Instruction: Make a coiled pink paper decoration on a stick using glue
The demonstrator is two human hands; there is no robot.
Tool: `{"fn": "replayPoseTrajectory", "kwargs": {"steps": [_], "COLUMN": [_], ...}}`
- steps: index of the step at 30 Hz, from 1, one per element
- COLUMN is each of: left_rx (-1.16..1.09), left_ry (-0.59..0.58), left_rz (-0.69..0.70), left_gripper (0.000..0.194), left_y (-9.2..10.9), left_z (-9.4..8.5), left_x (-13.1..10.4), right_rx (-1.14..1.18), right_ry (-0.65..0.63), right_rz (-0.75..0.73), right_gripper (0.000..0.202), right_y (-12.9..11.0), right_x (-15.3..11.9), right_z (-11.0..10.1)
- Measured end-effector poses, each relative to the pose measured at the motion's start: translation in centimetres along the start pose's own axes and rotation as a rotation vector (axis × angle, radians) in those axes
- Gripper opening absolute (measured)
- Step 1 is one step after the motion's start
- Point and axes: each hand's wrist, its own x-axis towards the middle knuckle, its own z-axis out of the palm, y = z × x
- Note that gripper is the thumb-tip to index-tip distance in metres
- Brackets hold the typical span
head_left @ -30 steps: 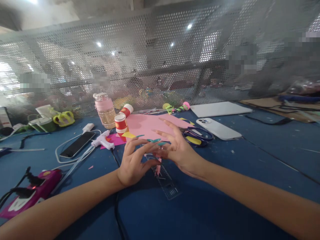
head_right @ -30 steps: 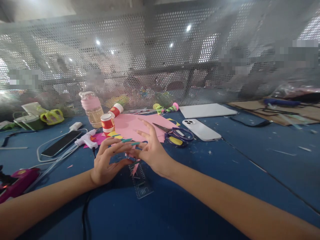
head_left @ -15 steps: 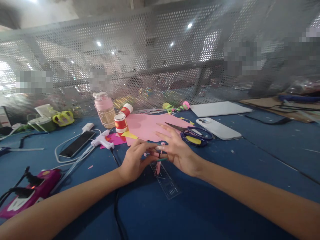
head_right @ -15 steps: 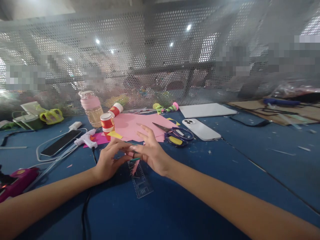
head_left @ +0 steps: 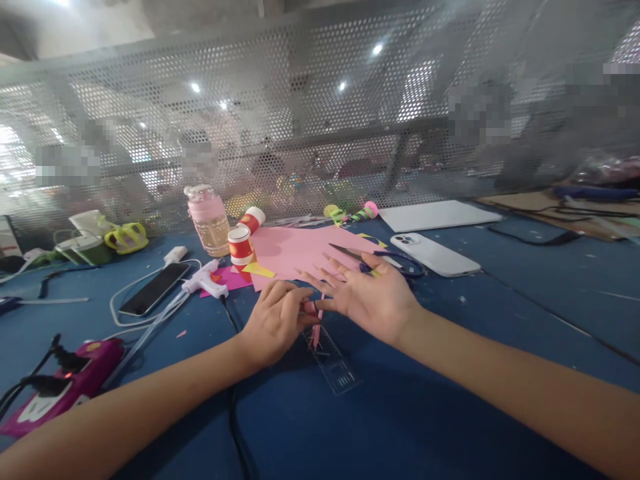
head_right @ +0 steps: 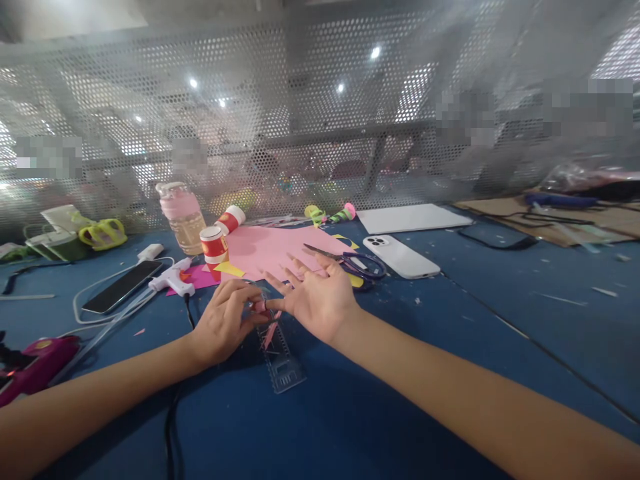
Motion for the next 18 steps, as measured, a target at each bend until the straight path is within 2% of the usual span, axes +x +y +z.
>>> {"fn": "replayPoseTrajectory", "kwargs": {"steps": [2,4,8,13,18], "left_rx": [0.006,0.039,0.101,0.127,0.135], "left_ry": [-0.047,-0.068,-0.032,-0.051,-0.047], "left_rz": [0.013,0.034,0.07,0.109,0.161], "left_gripper": [0.027,0.026,0.015,0.006,0.013], "left_y": [0.04,0.05,0.08,-0.08,-0.39], "left_z": [0.01,0.07,0.03,-0.21,-0.15], "left_x": [-0.02,-0.08,-0.15,-0.21,-0.41], "right_rx": [0.052,0.103,0.174,0.227,0.265], "right_ry": [0.029,0.026,0.018,0.047,0.028], "right_rz": [0.035,0.064,0.109,0.141,0.167], "right_gripper": [0.042,0.042,0.042,0.043,0.042], "right_y": [0.0,0.03,0.25,0.58,0.51], "right_x": [0.11,0.09,-0.18,-0.28,-0.24], "right_z": [-0.1,-0.07,0.07,0.0,-0.1]}}
